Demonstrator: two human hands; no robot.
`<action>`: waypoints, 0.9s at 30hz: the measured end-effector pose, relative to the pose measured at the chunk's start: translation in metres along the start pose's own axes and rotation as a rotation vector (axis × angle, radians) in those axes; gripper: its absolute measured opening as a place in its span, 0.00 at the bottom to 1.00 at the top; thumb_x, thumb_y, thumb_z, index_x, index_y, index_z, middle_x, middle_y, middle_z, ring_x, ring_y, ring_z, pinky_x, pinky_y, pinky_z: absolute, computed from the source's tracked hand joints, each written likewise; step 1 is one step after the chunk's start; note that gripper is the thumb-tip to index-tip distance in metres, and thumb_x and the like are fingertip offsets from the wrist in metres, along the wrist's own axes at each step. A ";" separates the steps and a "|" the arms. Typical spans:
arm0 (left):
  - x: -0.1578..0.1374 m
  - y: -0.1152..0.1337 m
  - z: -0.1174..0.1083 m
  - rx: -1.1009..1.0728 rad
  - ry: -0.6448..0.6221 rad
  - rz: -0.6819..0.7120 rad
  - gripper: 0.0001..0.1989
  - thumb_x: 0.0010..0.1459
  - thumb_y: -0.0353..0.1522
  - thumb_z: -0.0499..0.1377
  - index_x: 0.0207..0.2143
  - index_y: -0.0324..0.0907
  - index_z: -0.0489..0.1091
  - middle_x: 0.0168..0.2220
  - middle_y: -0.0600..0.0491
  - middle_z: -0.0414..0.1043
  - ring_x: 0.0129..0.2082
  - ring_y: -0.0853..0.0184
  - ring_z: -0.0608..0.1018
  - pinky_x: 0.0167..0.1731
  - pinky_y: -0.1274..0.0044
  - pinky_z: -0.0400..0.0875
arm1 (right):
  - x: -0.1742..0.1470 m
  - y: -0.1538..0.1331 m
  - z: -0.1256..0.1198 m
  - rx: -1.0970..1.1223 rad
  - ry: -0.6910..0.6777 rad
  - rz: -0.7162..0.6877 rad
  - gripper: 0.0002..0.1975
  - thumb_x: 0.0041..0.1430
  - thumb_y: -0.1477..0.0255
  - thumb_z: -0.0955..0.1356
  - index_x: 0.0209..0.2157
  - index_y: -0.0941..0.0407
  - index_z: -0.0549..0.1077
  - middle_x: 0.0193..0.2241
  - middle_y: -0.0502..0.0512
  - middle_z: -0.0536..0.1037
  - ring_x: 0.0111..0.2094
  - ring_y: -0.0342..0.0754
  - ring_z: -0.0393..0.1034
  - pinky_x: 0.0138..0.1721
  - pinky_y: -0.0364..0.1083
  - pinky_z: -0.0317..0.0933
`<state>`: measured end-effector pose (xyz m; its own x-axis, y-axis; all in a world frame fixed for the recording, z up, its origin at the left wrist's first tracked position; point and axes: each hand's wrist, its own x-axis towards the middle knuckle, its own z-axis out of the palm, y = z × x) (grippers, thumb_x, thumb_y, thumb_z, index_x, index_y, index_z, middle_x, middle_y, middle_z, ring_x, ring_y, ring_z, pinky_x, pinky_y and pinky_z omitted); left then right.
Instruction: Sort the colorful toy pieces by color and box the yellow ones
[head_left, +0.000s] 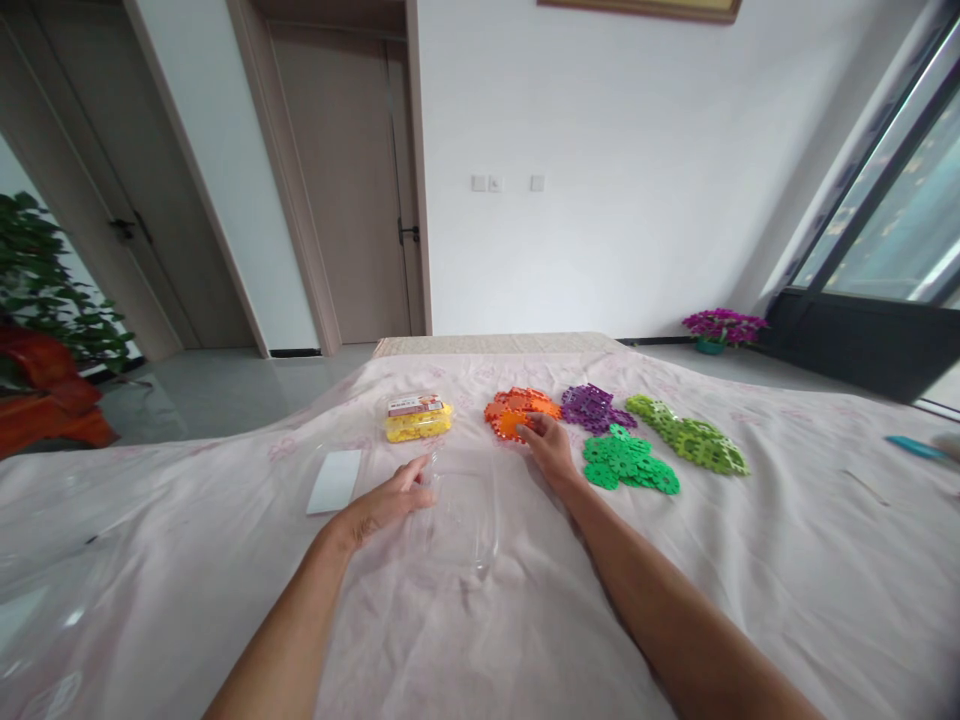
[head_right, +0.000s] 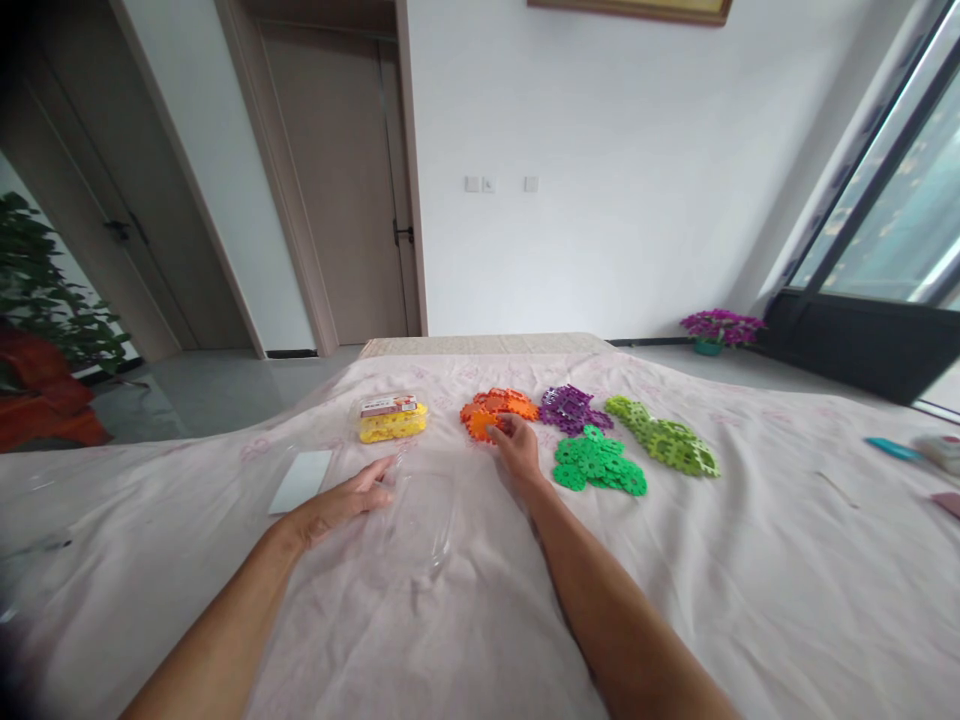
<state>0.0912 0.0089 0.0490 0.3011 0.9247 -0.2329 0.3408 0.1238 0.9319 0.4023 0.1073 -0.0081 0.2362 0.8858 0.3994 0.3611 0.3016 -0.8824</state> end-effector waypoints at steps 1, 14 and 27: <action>-0.001 0.001 -0.002 0.044 -0.018 -0.032 0.42 0.48 0.40 0.63 0.66 0.45 0.57 0.56 0.46 0.67 0.52 0.59 0.72 0.52 0.72 0.65 | -0.001 -0.005 0.001 0.098 -0.011 0.012 0.20 0.48 0.57 0.71 0.38 0.58 0.74 0.29 0.53 0.77 0.29 0.47 0.68 0.31 0.44 0.60; 0.021 0.004 0.005 0.438 0.376 0.228 0.26 0.50 0.35 0.60 0.53 0.42 0.75 0.35 0.51 0.80 0.32 0.64 0.78 0.34 0.77 0.67 | -0.028 -0.094 0.016 0.369 -0.854 0.114 0.20 0.46 0.59 0.77 0.36 0.59 0.79 0.28 0.53 0.79 0.27 0.42 0.69 0.31 0.42 0.62; 0.026 -0.012 0.001 0.083 0.391 0.129 0.16 0.41 0.34 0.66 0.37 0.44 0.80 0.33 0.46 0.81 0.36 0.54 0.80 0.38 0.72 0.68 | -0.023 -0.074 0.019 -0.122 -0.596 -0.267 0.13 0.52 0.68 0.73 0.42 0.52 0.81 0.42 0.55 0.81 0.43 0.51 0.74 0.39 0.46 0.67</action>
<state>0.0962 0.0312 0.0318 -0.0088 0.9997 0.0225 0.3982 -0.0171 0.9171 0.3529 0.0712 0.0435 -0.4026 0.8403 0.3632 0.4462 0.5265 -0.7237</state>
